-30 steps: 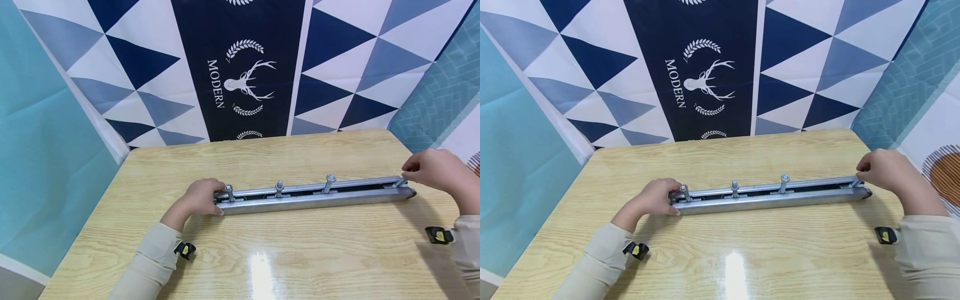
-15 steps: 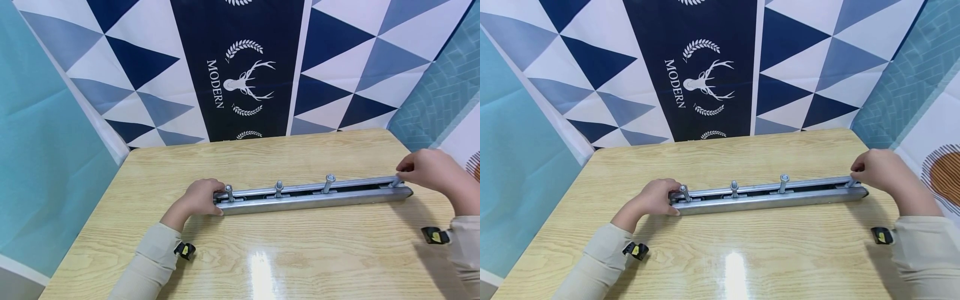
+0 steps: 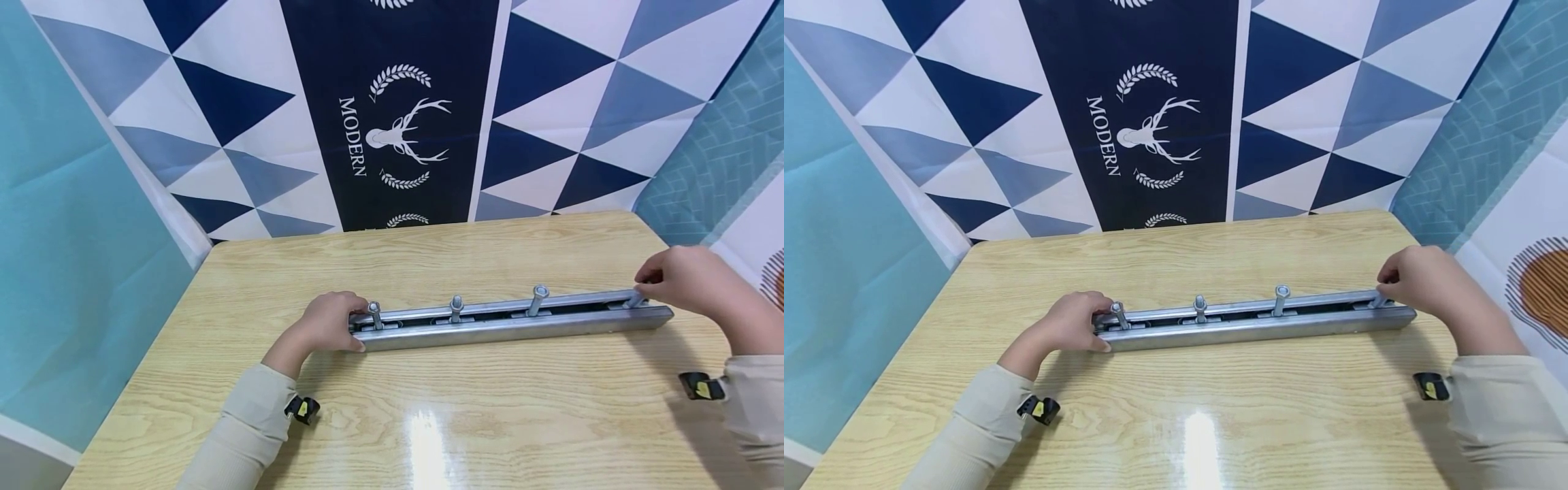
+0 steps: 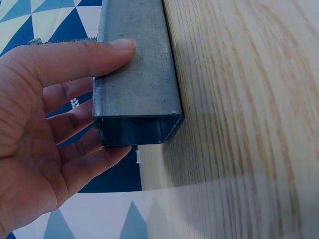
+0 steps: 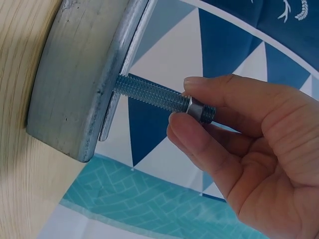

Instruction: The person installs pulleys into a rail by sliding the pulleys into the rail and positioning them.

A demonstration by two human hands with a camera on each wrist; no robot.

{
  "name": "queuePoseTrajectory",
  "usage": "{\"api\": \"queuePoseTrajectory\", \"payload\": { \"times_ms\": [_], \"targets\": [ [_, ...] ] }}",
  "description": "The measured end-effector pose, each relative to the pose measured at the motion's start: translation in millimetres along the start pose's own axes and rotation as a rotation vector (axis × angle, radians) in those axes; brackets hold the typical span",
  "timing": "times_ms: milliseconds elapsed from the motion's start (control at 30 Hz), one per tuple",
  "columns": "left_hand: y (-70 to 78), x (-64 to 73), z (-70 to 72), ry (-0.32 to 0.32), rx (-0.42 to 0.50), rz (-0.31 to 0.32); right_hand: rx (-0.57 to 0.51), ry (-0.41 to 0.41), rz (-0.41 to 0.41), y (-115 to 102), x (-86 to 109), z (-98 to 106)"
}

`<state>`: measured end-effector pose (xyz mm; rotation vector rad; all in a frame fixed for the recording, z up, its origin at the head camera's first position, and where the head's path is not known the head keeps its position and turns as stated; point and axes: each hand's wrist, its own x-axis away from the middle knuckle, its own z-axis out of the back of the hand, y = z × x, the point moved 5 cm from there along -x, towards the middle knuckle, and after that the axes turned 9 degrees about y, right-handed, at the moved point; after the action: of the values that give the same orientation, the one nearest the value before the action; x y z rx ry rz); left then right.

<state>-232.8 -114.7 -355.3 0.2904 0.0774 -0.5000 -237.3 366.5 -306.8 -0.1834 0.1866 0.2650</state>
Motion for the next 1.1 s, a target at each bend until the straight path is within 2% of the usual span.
{"api": "queuePoseTrajectory", "payload": {
  "times_ms": [433, 1100],
  "targets": [
    [-0.6, 0.4, -0.4, -0.003, 0.007, 0.008, -0.009, 0.017, 0.060, -11, -0.8, 0],
    [-1.7, 1.2, -0.3, 0.008, 0.019, 0.006, -0.037, -0.006, 0.044, -26, -3.9, -3]
  ]
}}
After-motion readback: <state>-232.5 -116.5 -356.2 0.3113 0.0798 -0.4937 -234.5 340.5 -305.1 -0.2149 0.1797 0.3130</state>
